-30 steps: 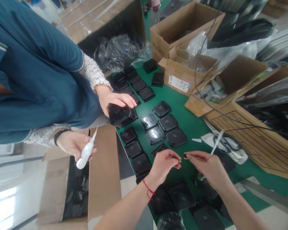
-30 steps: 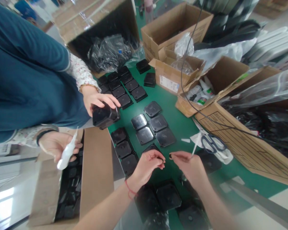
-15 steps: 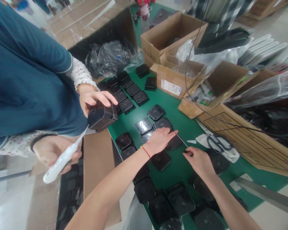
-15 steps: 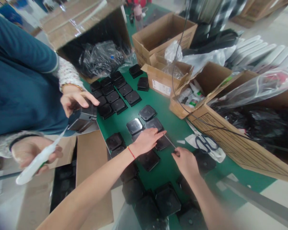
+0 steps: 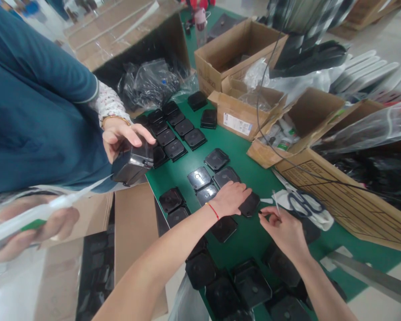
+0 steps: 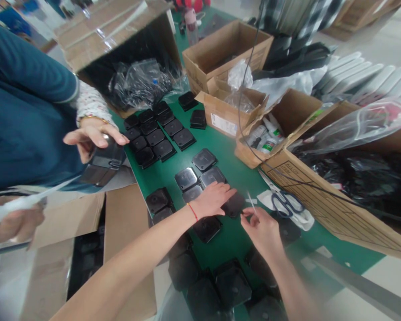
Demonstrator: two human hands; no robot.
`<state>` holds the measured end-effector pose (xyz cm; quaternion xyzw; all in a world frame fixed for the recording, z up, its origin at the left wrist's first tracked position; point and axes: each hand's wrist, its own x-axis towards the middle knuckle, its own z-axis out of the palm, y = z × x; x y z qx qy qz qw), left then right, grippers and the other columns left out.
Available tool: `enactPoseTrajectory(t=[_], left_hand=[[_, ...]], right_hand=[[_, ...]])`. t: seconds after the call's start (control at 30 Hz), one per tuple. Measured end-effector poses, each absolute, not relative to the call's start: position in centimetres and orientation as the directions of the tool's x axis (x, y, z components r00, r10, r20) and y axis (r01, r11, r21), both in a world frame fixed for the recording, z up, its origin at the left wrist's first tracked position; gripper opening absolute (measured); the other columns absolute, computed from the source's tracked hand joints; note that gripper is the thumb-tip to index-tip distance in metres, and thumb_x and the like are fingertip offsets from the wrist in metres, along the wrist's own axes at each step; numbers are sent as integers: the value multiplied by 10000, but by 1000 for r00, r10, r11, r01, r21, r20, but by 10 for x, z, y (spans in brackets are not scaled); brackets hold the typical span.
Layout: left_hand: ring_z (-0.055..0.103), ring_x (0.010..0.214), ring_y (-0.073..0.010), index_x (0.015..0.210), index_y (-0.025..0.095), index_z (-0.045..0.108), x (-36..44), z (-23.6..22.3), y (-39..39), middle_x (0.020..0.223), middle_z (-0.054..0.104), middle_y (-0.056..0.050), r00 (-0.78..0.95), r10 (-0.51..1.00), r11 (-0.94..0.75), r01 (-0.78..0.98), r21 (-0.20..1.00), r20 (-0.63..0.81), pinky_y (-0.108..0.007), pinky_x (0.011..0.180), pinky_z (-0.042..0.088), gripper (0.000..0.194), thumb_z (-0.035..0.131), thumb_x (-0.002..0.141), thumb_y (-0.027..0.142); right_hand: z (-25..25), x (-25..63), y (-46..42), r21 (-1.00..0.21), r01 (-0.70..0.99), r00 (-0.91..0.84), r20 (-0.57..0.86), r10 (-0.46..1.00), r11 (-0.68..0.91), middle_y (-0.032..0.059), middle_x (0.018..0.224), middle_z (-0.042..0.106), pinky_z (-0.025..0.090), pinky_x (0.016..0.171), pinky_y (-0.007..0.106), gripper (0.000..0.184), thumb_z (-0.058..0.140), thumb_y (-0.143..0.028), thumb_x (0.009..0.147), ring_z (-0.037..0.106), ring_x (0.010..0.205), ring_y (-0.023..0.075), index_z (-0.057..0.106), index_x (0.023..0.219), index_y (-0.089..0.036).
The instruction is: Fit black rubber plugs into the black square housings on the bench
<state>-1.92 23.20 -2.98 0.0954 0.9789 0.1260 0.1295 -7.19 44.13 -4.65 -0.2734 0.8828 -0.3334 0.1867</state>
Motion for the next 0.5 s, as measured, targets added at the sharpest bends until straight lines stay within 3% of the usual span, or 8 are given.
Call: enactPoseTrajectory(t=[0.17, 0.4, 0.5], left_hand=[[572, 1038, -266, 1354, 127, 449, -14, -30, 238, 1142, 611, -103, -956, 158, 941, 71, 331, -246, -369, 837, 391, 773, 810, 726, 395], [578, 1048, -271, 1340, 145, 468, -15, -32, 239, 1116, 620, -91, -957, 121, 938, 23, 346, -265, -360, 833, 396, 763, 827, 707, 372], [581, 1052, -271, 1337, 146, 476, -15, -36, 240, 1121, 619, -90, -960, 115, 939, 21, 343, -256, -361, 843, 400, 771, 836, 695, 377]], right_hand=[[-48, -63, 428, -670, -587, -589, -30, -807, 454, 19, 719, 552, 430, 615, 268, 120, 491, -243, 886, 544, 621, 148, 574, 814, -194], [-43, -65, 414, -392, -753, -488, -205, -848, 528, 80, 824, 609, 428, 662, 299, 127, 482, -159, 875, 597, 748, 206, 566, 785, -188], [-39, -66, 411, -397, -743, -479, -247, -842, 539, 90, 830, 621, 423, 642, 301, 153, 481, -178, 883, 597, 729, 207, 575, 762, -187]])
